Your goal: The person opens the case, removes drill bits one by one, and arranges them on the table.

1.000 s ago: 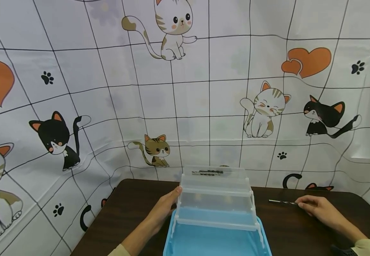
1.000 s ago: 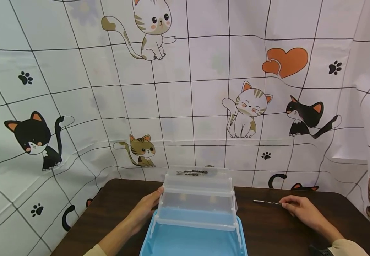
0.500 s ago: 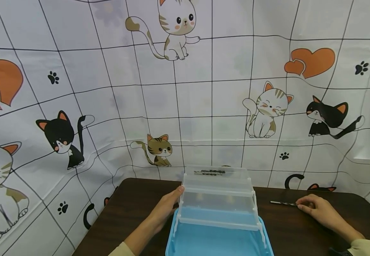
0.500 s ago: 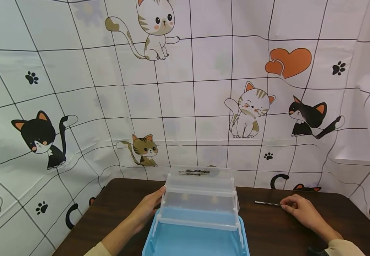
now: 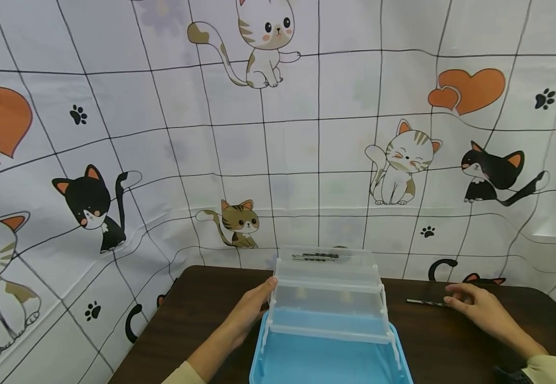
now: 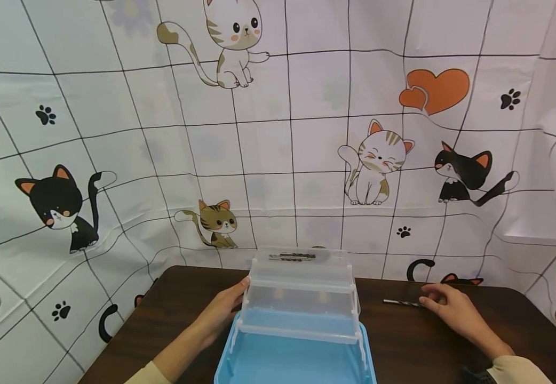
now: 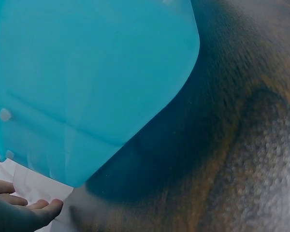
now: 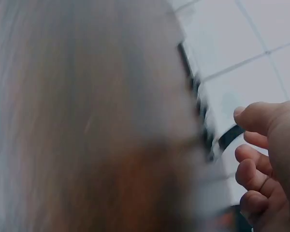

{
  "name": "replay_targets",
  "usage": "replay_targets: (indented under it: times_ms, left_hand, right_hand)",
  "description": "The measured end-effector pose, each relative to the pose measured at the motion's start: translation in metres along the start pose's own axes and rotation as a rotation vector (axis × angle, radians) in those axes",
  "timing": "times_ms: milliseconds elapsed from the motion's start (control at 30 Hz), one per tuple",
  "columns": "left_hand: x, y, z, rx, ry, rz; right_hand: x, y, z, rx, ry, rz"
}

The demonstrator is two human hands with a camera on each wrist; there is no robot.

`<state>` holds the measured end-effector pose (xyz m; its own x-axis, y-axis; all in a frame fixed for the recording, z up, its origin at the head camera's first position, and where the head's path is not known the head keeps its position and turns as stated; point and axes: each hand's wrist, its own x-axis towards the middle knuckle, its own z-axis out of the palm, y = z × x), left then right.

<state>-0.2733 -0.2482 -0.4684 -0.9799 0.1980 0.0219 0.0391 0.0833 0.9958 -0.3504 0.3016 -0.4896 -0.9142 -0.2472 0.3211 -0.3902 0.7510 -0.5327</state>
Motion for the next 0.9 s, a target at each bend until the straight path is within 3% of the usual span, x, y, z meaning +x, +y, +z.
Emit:
replay_targets:
  times_ms: [267, 533, 733, 900]
  left_hand:
    - [0.0, 0.0, 0.0, -0.014, -0.001, 0.005]
    - [0.001, -0.003, -0.001, 0.004, 0.001, 0.001]
    - [0.002, -0.004, -0.002, 0.018, -0.002, 0.006]
    - [0.002, -0.002, -0.002, 0.024, -0.005, 0.019]
  right_hand:
    - [0.024, -0.067, -0.008, 0.01, 0.023, -0.128]
    - [0.049, -0.145, 0.001, 0.009, 0.081, -0.294]
    - [0.074, -0.19, 0.017, 0.001, 0.04, -0.412]
    - [0.099, -0.213, 0.031, -0.024, -0.064, -0.477]
